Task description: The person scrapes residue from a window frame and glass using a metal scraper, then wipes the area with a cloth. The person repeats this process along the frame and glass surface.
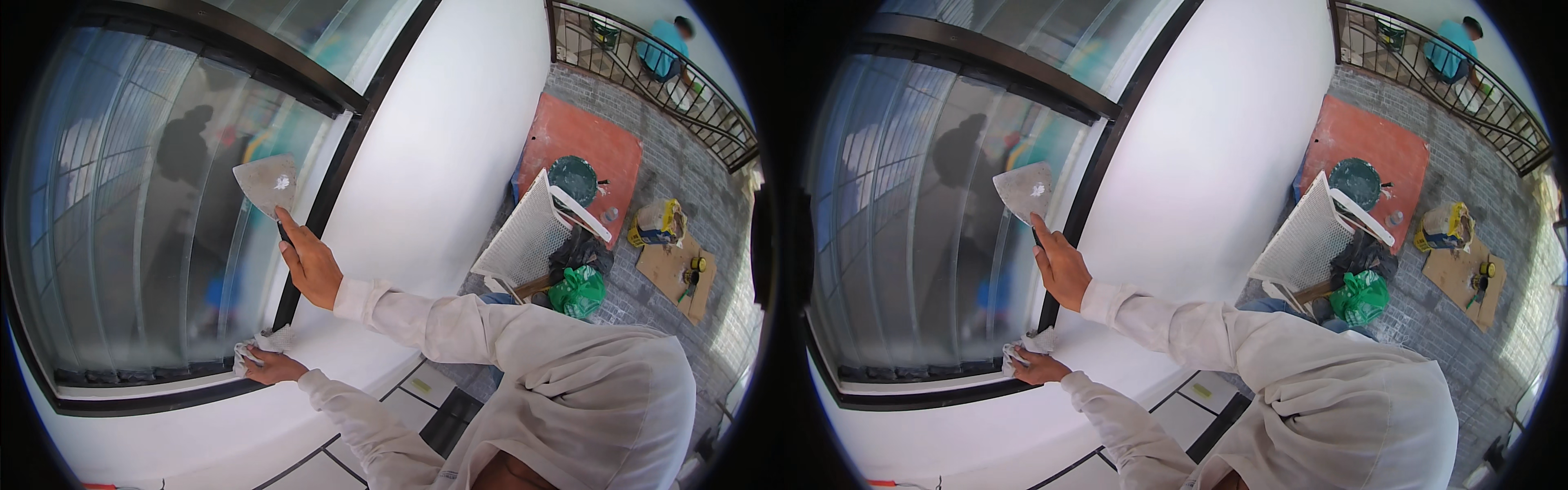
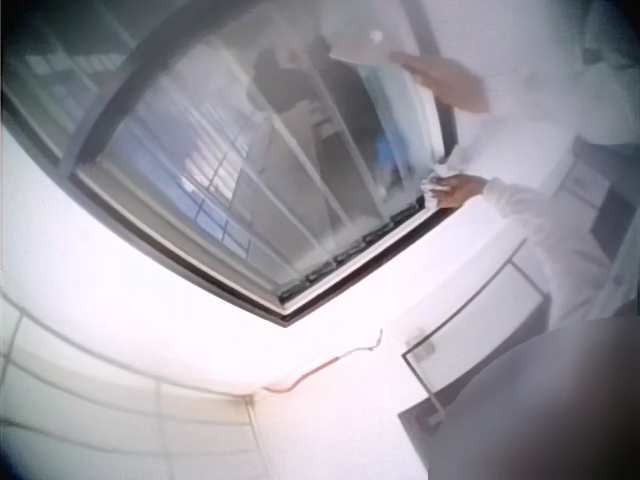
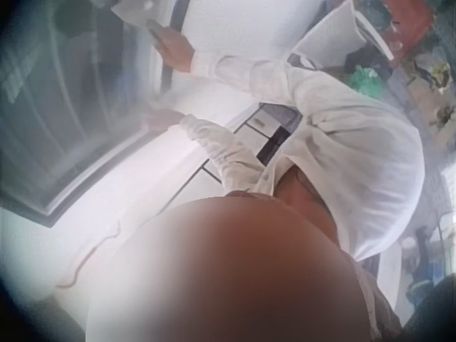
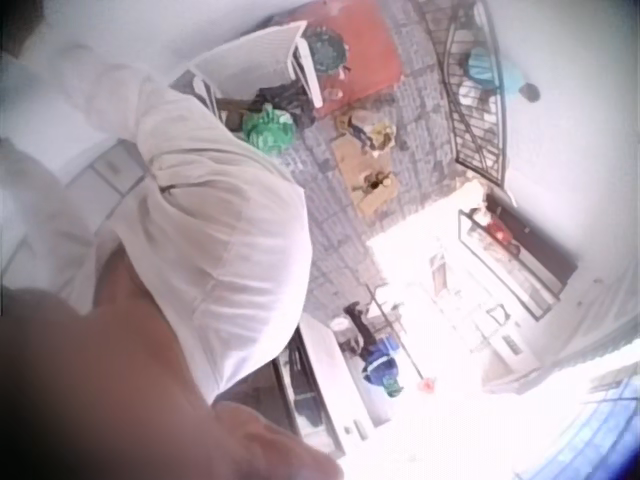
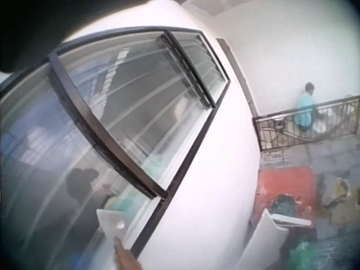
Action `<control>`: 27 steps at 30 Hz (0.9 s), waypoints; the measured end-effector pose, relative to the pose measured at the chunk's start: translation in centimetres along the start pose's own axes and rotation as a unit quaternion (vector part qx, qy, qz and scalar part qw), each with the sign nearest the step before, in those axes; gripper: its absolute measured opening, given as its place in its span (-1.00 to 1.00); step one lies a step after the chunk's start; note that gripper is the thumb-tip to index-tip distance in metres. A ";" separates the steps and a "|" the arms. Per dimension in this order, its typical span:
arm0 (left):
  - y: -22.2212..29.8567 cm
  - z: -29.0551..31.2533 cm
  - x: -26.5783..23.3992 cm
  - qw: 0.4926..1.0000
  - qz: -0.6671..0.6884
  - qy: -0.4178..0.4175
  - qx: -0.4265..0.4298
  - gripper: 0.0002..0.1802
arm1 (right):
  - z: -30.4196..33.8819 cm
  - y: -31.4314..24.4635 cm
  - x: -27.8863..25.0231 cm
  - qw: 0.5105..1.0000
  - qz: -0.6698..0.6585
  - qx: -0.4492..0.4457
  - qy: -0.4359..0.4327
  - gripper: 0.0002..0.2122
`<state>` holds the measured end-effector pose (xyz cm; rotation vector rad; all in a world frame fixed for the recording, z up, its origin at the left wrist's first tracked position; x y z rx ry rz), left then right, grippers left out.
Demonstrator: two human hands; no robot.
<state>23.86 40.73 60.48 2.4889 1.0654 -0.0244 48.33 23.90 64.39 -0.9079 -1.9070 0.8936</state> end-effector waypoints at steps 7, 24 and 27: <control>0.5 0.1 -0.1 0.999 -0.048 0.005 0.019 -0.71 | -3.7 -0.1 -0.5 0.999 0.002 0.019 0.034 -0.44; 0.7 0.0 0.0 0.998 -0.051 -0.011 -0.031 -0.66 | -3.9 -4.0 -1.0 0.966 -0.188 0.167 -0.066 -0.32; 0.6 0.1 0.0 0.997 -0.053 -0.017 -0.050 -0.66 | -4.1 -3.5 -0.9 0.946 -0.166 0.244 -0.132 -0.34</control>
Point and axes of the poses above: each hand's wrist, its own z-axis away from the middle knuckle, its own x-axis out of the palm, y = z × x, the point moved 2 cm from there along -z, towards the middle knuckle, and after that the axes turned 1 degree about z, right-handed, at the moved point
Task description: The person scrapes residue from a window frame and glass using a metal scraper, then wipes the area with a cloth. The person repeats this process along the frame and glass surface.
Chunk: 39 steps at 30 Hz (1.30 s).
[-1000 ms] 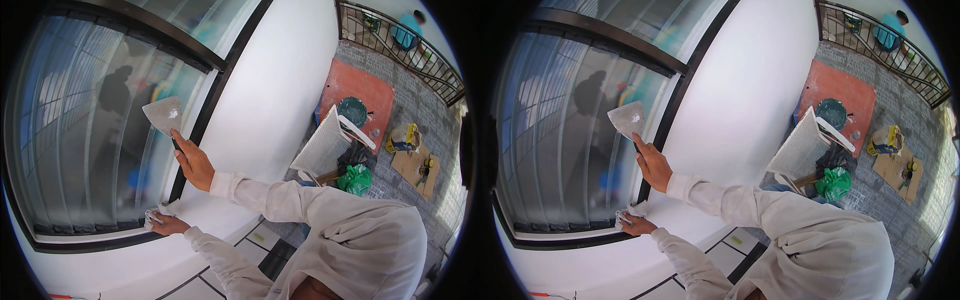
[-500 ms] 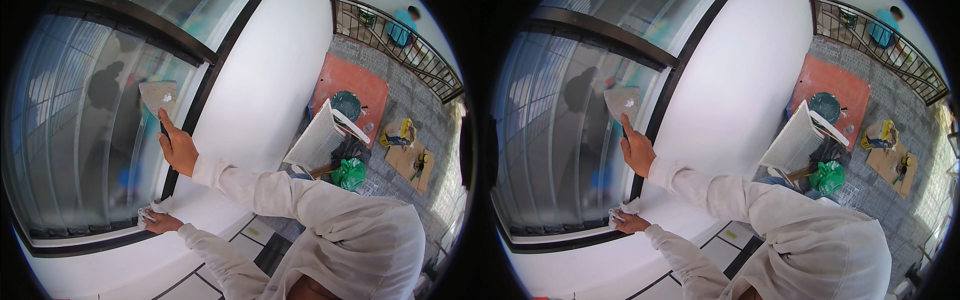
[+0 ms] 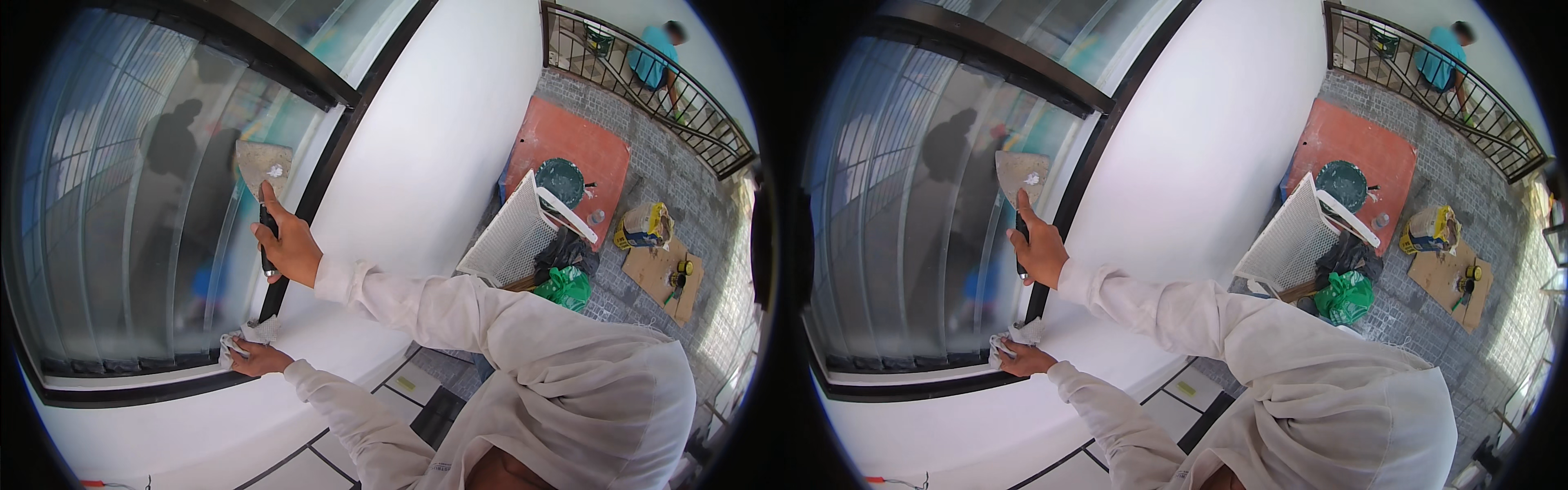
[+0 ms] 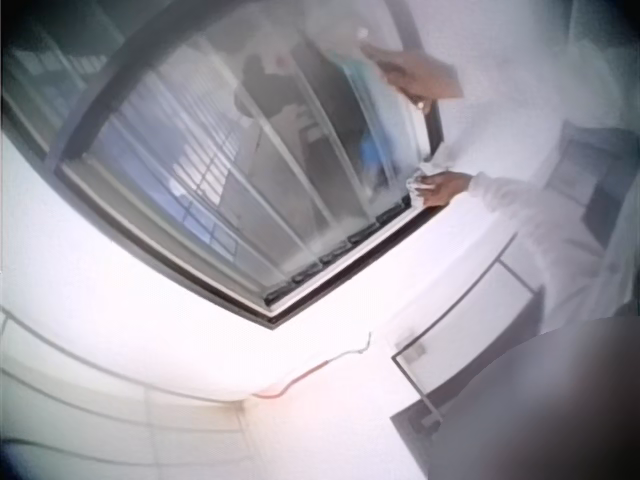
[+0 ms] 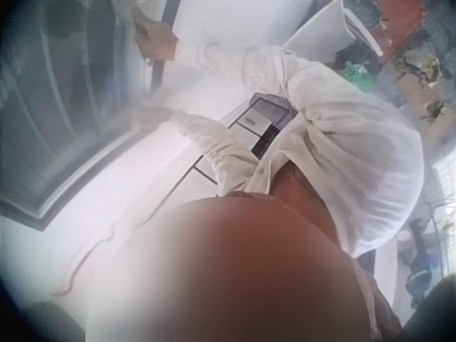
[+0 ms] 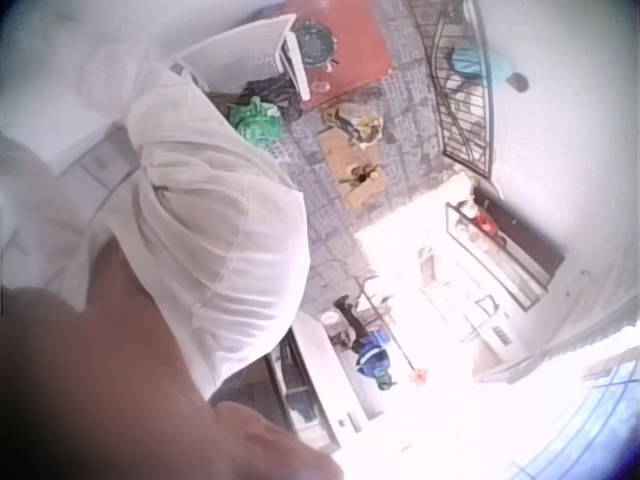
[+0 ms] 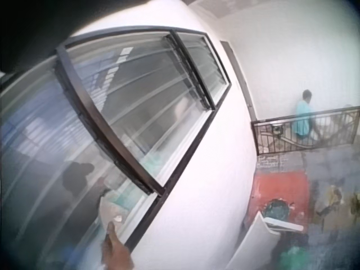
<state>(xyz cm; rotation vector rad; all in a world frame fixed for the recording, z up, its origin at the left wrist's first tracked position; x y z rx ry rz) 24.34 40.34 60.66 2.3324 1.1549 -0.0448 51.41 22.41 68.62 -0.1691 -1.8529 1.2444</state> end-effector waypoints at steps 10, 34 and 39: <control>-0.3 0.0 0.3 0.999 0.017 0.038 0.031 -0.65 | 0.1 -1.2 -1.1 0.999 -0.039 -0.021 0.016 -0.28; -0.5 0.0 0.4 0.999 0.035 0.028 0.025 -0.58 | -3.3 -2.2 -1.3 0.997 -0.037 -0.074 0.010 -0.24; -0.6 0.0 0.6 0.998 0.035 0.034 0.034 -0.57 | -4.0 -2.6 -1.3 0.997 -0.057 -0.049 0.007 -0.25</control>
Point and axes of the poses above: each hand's wrist, its own z-axis away from the middle knuckle, its own x-axis out of the palm, y = z × x, the point moved 2 cm from there along -z, towards the middle knuckle, and after that the axes turned 1 degree about z, right-handed, at the moved point
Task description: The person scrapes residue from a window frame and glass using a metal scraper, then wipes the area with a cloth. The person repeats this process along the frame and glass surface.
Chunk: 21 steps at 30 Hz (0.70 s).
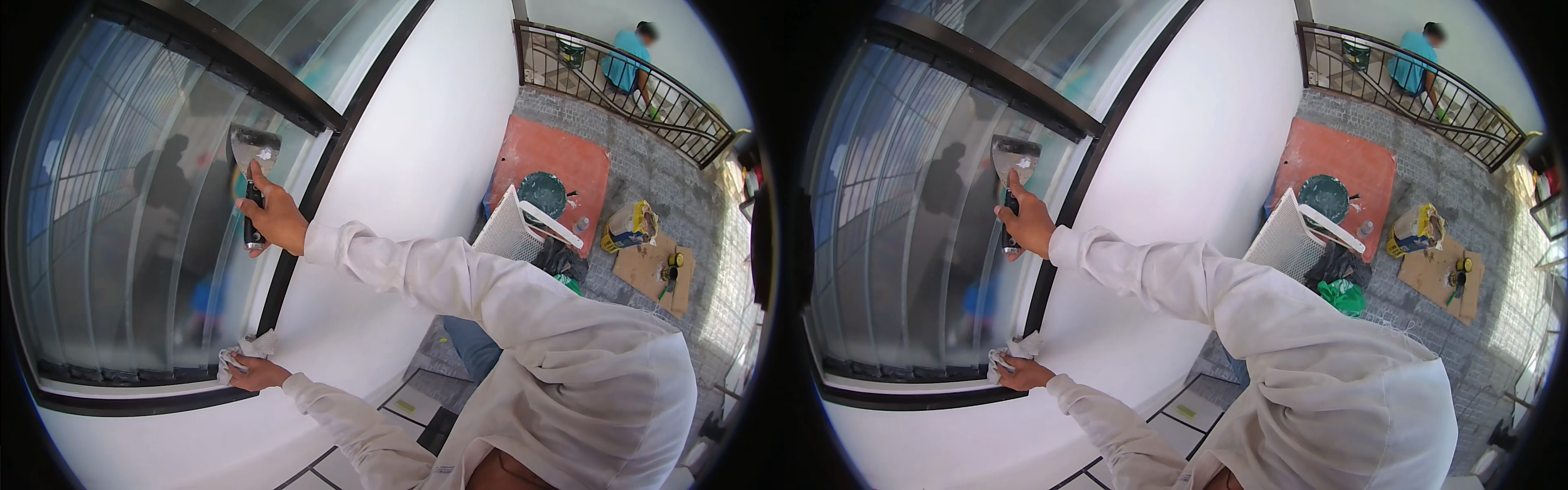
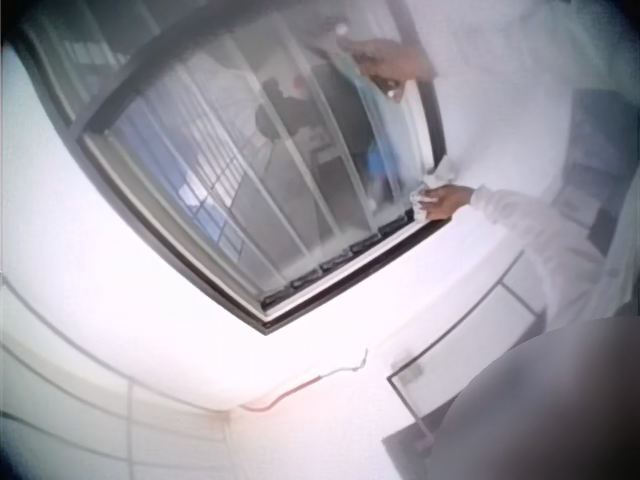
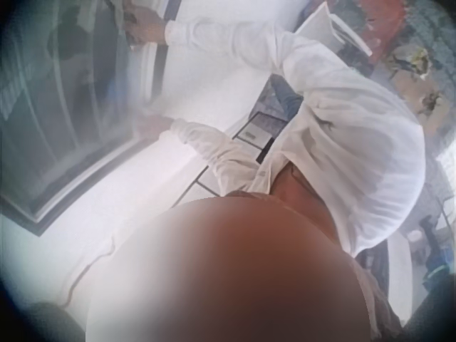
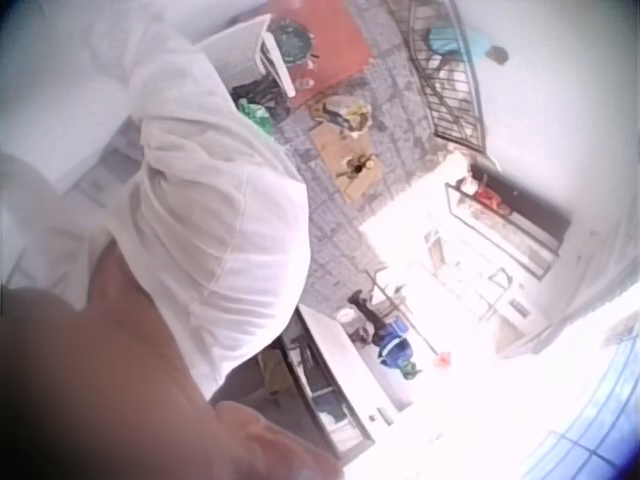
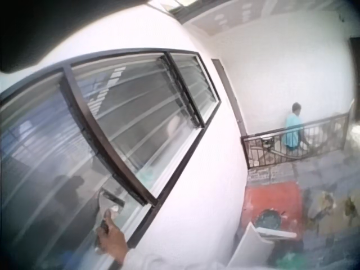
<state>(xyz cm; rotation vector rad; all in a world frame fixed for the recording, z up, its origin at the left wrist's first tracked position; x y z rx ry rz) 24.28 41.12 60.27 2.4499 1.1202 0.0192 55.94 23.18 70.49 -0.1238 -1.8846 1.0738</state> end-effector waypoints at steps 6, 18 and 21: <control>0.0 0.0 -0.2 1.000 0.001 0.005 0.014 -0.63 | 0.6 -0.4 0.9 1.000 0.008 0.009 -0.015 -0.24; 0.4 0.2 -0.2 1.000 0.001 0.009 -0.002 -0.61 | 1.4 -1.2 0.7 0.998 -0.048 0.027 -0.016 -0.24; 0.2 0.2 -0.2 1.000 0.015 0.007 -0.003 -0.58 | 1.3 -2.1 0.5 0.996 -0.053 0.058 -0.031 -0.23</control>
Point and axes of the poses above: each hand's wrist, its own z-axis away from the middle knuckle, its own x-axis out of the palm, y = z × x, the point moved 2 cm from there along -z, towards the middle knuckle, and after that the axes turned 1 degree about z, right-handed, at the moved point
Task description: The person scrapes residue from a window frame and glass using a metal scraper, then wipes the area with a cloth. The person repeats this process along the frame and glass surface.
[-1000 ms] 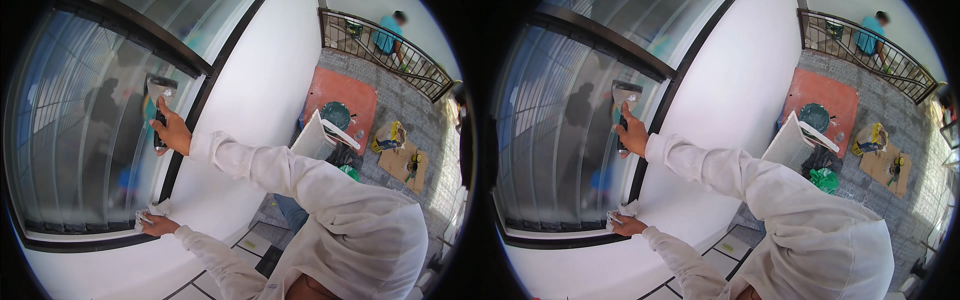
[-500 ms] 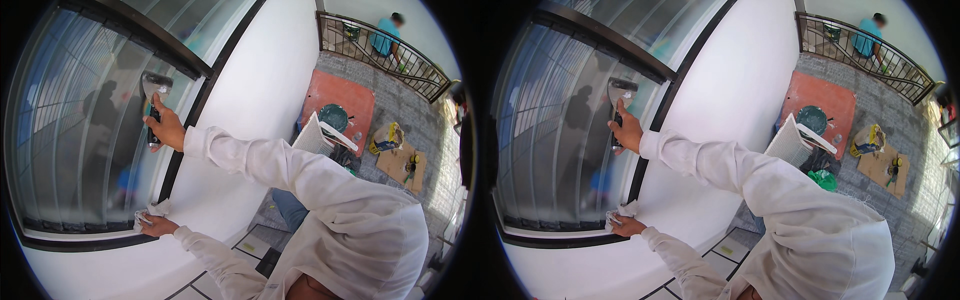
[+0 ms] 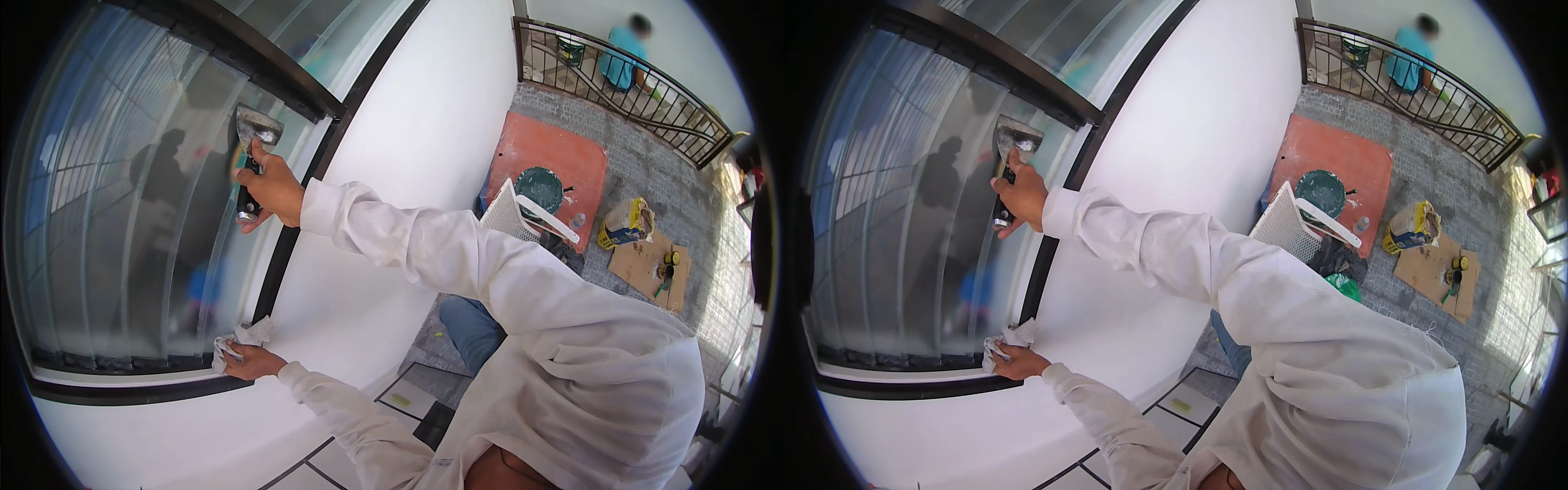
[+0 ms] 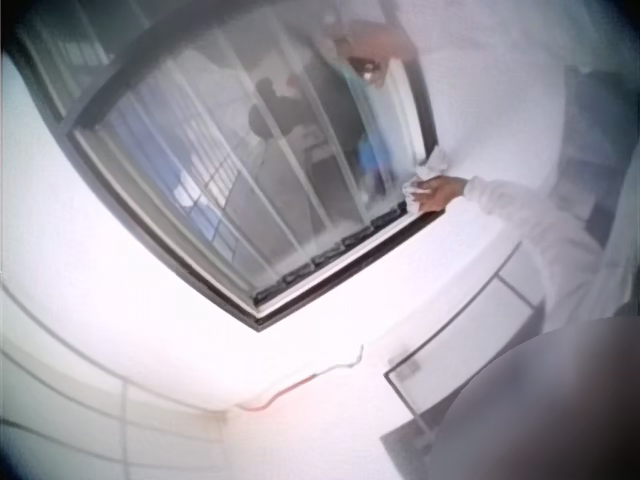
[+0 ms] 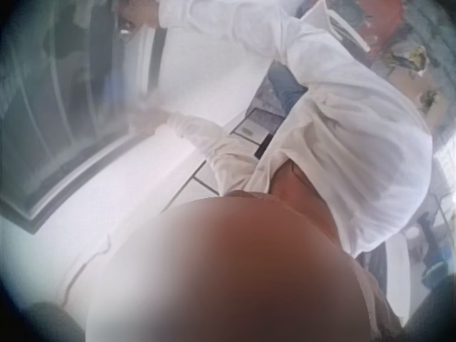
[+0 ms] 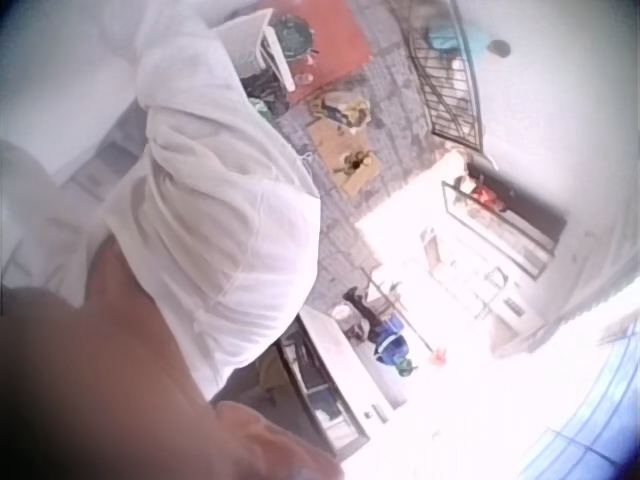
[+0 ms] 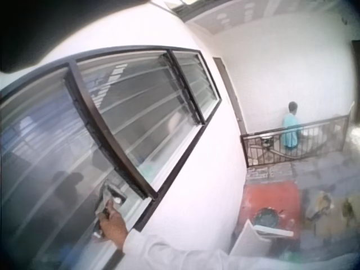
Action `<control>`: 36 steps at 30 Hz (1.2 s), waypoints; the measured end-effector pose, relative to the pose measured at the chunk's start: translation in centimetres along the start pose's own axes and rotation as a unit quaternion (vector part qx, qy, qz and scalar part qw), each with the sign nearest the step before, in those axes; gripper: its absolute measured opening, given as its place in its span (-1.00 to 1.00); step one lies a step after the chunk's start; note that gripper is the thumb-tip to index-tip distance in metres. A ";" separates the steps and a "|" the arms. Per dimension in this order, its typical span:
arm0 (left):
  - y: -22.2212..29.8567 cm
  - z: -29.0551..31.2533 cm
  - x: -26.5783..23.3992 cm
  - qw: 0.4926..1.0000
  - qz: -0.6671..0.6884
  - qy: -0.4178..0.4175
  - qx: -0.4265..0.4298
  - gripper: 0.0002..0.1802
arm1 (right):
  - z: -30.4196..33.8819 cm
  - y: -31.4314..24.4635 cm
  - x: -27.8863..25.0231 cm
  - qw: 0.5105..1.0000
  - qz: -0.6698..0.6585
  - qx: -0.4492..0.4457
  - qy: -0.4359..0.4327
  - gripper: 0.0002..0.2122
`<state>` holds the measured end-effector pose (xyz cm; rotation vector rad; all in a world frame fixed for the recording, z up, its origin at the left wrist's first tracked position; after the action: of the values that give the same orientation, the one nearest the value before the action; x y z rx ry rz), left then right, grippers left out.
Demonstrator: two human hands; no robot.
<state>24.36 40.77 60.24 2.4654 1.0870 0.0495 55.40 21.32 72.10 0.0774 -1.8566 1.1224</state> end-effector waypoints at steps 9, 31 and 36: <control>-0.1 -0.2 0.2 0.999 -0.047 0.002 -0.002 -0.58 | 0.1 -1.1 0.2 0.998 0.055 0.029 -0.006 -0.23; -0.2 -0.1 0.2 1.000 0.001 -0.002 -0.015 -0.58 | -1.5 -1.4 -1.5 0.999 -0.036 -0.031 0.012 -0.20; -0.2 -0.1 0.1 0.999 -0.036 -0.003 -0.011 -0.58 | -1.7 -1.4 -0.7 1.000 -0.013 -0.002 -0.008 -0.20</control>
<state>24.29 41.03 60.19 2.4023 1.1658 0.0312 57.64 21.49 72.74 0.1081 -1.8662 1.1028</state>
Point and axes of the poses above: each hand's wrist, its own z-axis away from the middle knuckle, its own x-axis out of the palm, y = z × x, the point moved 2 cm from there along -z, towards the middle knuckle, and after that the axes turned 1 degree about z, right-handed, at the moved point
